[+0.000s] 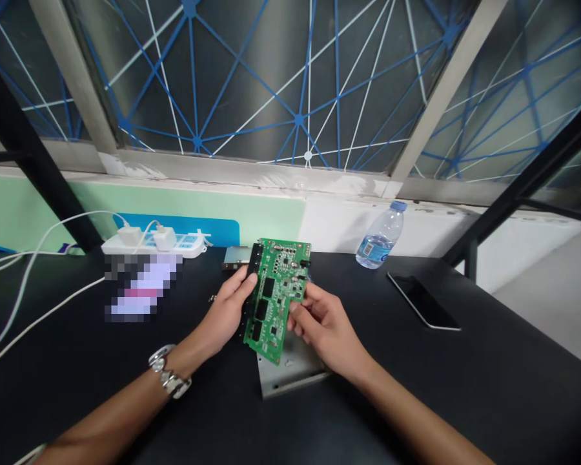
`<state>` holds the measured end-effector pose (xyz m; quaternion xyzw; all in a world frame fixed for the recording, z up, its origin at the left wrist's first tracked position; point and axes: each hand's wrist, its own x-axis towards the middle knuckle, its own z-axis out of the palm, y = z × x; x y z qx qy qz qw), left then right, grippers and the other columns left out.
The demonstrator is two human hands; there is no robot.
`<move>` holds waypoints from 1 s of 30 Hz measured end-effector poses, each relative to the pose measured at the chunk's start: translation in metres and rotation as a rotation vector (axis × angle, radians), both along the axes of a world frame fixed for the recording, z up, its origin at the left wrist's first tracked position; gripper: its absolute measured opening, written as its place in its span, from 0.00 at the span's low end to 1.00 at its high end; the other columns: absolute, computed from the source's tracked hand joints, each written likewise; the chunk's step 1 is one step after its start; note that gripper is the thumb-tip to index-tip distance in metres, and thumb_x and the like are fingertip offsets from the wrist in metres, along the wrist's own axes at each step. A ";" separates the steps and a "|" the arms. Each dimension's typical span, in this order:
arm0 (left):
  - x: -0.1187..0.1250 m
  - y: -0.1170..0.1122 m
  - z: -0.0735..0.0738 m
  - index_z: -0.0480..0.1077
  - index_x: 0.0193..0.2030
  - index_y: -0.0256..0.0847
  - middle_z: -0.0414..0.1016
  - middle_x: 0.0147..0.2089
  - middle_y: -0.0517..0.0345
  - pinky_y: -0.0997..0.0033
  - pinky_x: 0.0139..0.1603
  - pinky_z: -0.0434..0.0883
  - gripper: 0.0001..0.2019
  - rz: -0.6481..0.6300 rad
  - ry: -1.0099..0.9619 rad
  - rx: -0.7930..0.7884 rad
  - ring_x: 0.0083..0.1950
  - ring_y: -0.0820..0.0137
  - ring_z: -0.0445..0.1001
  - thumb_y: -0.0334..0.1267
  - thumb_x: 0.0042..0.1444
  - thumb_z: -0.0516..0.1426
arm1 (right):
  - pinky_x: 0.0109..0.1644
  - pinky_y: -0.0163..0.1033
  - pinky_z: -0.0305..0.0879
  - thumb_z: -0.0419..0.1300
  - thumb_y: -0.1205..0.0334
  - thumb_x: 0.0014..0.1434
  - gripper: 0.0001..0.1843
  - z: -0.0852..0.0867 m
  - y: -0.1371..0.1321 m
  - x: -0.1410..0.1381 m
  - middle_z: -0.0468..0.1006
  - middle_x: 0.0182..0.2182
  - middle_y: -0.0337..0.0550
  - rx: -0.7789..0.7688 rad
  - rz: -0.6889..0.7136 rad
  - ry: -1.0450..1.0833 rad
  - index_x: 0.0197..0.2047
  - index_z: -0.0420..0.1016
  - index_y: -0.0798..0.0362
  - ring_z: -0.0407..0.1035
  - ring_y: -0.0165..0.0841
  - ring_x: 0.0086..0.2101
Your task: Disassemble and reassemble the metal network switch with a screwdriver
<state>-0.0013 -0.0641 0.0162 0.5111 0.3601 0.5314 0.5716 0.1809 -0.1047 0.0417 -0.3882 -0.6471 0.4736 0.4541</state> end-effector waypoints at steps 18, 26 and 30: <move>0.002 0.000 0.011 0.71 0.47 0.40 0.76 0.46 0.55 0.68 0.52 0.68 0.13 0.054 0.220 0.196 0.50 0.64 0.72 0.46 0.64 0.54 | 0.26 0.32 0.56 0.65 0.57 0.58 0.16 0.005 -0.008 -0.004 0.69 0.18 0.35 0.032 -0.111 0.004 0.26 0.65 0.54 0.59 0.24 0.20; -0.028 0.009 0.028 0.62 0.38 0.41 0.60 0.18 0.71 0.77 0.22 0.59 0.10 -0.108 0.350 0.272 0.18 0.78 0.59 0.45 0.65 0.55 | 0.16 0.29 0.49 0.64 0.51 0.58 0.17 0.011 0.009 0.011 0.73 0.16 0.36 -0.150 -0.167 0.149 0.28 0.66 0.53 0.61 0.25 0.14; -0.034 0.008 0.035 0.61 0.43 0.41 0.72 0.20 0.63 0.74 0.21 0.66 0.11 -0.255 0.251 0.164 0.20 0.69 0.73 0.46 0.63 0.55 | 0.20 0.32 0.60 0.63 0.56 0.58 0.13 0.014 0.008 0.012 0.80 0.26 0.45 -0.191 -0.079 0.258 0.28 0.67 0.54 0.73 0.32 0.23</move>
